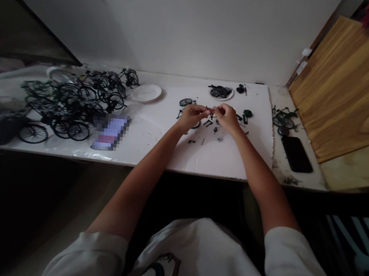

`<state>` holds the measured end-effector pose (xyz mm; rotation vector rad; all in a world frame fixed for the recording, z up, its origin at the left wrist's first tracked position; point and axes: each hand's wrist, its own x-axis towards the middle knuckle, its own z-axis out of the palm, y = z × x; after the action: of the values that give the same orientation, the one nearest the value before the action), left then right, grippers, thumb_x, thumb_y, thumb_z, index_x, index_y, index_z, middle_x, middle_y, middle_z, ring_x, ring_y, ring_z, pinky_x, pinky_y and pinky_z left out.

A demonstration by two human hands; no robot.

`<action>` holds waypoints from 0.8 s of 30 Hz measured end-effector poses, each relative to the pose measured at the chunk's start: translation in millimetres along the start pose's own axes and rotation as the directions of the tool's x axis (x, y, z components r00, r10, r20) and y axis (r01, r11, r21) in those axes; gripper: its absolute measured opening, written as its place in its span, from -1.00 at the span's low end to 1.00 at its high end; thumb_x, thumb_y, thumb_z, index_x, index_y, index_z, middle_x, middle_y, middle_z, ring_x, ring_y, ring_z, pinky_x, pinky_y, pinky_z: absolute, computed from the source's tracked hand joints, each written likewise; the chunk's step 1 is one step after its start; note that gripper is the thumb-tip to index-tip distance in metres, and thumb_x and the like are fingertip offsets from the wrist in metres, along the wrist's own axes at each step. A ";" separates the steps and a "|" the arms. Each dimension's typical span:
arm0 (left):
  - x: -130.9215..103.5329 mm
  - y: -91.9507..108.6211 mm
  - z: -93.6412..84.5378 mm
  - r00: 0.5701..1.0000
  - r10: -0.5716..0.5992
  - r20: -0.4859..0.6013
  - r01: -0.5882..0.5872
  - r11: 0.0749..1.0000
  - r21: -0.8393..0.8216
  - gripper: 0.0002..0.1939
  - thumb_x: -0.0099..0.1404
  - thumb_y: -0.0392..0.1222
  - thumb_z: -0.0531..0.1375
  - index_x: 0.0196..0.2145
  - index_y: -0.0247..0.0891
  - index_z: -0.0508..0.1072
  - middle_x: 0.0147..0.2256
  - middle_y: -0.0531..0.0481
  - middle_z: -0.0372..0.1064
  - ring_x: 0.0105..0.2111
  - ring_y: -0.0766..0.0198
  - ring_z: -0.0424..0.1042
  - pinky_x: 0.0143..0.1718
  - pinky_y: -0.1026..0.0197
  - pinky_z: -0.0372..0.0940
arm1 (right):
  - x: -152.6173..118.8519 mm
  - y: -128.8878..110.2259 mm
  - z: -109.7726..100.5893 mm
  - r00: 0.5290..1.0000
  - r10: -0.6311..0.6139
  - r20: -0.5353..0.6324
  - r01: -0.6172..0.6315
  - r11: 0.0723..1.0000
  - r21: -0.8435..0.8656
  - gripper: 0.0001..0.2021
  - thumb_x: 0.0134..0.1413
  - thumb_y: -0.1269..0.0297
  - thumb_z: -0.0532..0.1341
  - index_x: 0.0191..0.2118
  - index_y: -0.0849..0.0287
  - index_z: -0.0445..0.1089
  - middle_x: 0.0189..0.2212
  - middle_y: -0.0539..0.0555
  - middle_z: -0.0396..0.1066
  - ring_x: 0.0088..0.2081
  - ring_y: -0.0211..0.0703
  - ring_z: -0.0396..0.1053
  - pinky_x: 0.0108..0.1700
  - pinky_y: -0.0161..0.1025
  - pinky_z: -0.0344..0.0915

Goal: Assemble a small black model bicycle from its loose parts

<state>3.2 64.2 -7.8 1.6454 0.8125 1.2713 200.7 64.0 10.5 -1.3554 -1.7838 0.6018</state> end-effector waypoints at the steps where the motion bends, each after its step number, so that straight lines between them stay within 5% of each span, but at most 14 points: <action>1: 1.0 -1.4 -1.2 1.000 0.001 -0.018 -0.001 1.000 0.014 -0.54 0.21 0.27 0.46 -0.34 -0.23 0.68 -0.30 -0.13 0.66 -0.30 0.21 0.53 -0.17 0.12 0.42 | -1.1 -0.9 -2.6 1.000 -0.012 0.029 0.012 1.000 -0.020 -0.69 0.37 -0.02 0.20 -0.29 0.11 0.42 -0.32 0.09 0.51 -0.27 -0.09 0.38 -0.14 -0.21 0.29; 5: 6.0 -7.6 -3.5 0.994 -0.037 -0.099 0.040 0.999 0.033 -0.49 0.18 0.33 0.45 -0.36 -0.23 0.66 -0.21 -0.18 0.68 -0.36 0.26 0.46 -0.28 0.15 0.38 | -5.8 -6.6 -22.2 0.967 -0.050 0.249 0.079 0.991 -0.109 -0.61 0.25 -0.13 0.32 -0.27 0.14 0.56 -0.43 0.01 0.46 -0.40 -0.17 0.27 -0.28 -0.21 0.17; 10: 7.3 -13.1 -3.5 0.988 -0.073 -0.137 0.079 0.996 0.043 -0.54 0.18 0.26 0.47 -0.37 -0.25 0.67 -0.15 -0.21 0.69 -0.38 0.28 0.44 -0.34 0.18 0.38 | -6.0 -9.7 -42.1 0.827 0.062 0.559 0.069 0.975 -0.211 -0.72 -0.05 0.03 0.51 -0.41 0.16 0.65 -0.59 -0.06 0.36 -0.49 -0.25 0.17 -0.36 -0.20 0.07; 24: 6.8 -13.6 -3.5 0.991 -0.098 -0.092 0.103 0.994 0.043 -0.63 0.20 0.14 0.47 -0.34 -0.26 0.70 -0.13 -0.20 0.70 -0.45 0.34 0.37 -0.40 0.20 0.30 | -6.4 -4.0 -34.2 0.810 0.050 0.584 0.093 0.973 -0.212 -0.92 -0.09 0.26 0.49 -0.39 0.10 0.72 -0.58 -0.05 0.43 -0.51 -0.24 0.25 -0.35 -0.19 0.17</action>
<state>1.8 76.5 -17.3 1.5734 0.9757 1.2712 227.0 53.5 31.0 -1.3913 -2.4304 0.8953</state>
